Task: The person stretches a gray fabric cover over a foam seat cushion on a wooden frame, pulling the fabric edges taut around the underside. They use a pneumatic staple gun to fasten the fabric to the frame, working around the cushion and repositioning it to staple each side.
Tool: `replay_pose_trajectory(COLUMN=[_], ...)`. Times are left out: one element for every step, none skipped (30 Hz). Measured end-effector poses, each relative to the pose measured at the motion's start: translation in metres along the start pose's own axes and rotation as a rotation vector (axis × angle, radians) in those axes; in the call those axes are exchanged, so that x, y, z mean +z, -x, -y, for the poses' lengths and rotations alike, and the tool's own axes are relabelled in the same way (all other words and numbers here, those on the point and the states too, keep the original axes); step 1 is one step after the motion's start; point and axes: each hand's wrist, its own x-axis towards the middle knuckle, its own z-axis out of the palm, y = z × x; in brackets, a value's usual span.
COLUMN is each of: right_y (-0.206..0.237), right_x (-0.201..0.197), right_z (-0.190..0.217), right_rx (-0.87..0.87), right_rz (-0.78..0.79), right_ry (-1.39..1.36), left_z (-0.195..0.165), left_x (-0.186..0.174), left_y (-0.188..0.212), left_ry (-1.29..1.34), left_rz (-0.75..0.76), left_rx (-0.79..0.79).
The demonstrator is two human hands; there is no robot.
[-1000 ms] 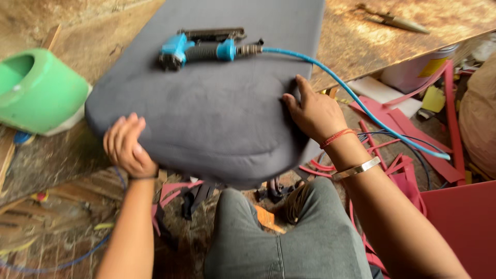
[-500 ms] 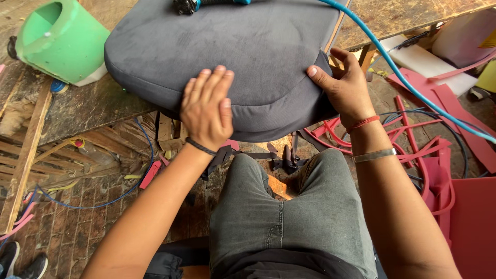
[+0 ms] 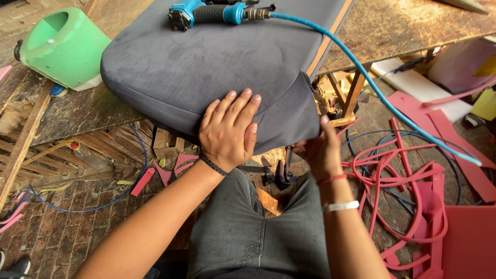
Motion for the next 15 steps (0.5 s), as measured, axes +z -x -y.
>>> replay_pose_trajectory(right_y=[0.002, 0.004, 0.007, 0.008, 0.007, 0.009, 0.013, 0.017, 0.02, 0.024, 0.028, 0.029, 0.028, 0.026, 0.025], right_x=[0.006, 0.012, 0.018, 0.023, 0.027, 0.03, 0.03, 0.028, 0.026, 0.024, 0.024, 0.022, 0.022, 0.025, 0.027], right_z=[-0.006, -0.01, -0.01, -0.007, -0.002, 0.001, 0.002, 0.002, -0.001, -0.009, -0.02, -0.03, -0.039, -0.048, -0.053], right_rx=[-0.075, -0.146, -0.215, -0.197, -0.179, -0.163, -0.119, -0.074, -0.025, 0.066, 0.159, 0.251, 0.194, 0.14, 0.089], right_rz=[0.078, 0.156, 0.232, 0.187, 0.142, 0.096, 0.099, 0.102, 0.106, 0.085, 0.065, 0.048, 0.112, 0.178, 0.244], right_ry=[-0.029, -0.059, -0.09, -0.134, -0.178, -0.224, -0.237, -0.249, -0.261, -0.261, -0.259, -0.255, -0.246, -0.237, -0.228], left_z=[0.0, 0.001, 0.001, 0.001, 0.001, 0.001, 0.0, 0.0, 0.0, 0.0, 0.0, 0.0, 0.0, 0.001, 0.001], left_x=[0.0, 0.0, 0.0, 0.0, -0.001, -0.001, -0.001, -0.001, 0.0, 0.0, 0.001, 0.001, 0.002, 0.002, 0.002], left_y=[0.0, -0.001, -0.001, -0.001, -0.001, -0.001, -0.001, -0.001, -0.001, -0.001, -0.001, 0.0, 0.0, 0.0, 0.0], left_ry=[0.0, -0.001, 0.008, 0.018, 0.028, 0.033, 0.039, 0.045, 0.038, 0.033, 0.028, 0.031, 0.034, 0.036, 0.038], left_rz=[-0.004, -0.004, -0.007, -0.009, -0.012, -0.014, -0.015, -0.017, -0.026, -0.032, -0.039, -0.042, -0.047, -0.05, -0.048], left_rx=[0.0, -0.001, -0.006, -0.012, -0.016, -0.02, -0.024, -0.028, -0.025, -0.024, -0.025, -0.027, -0.028, -0.032, -0.032])
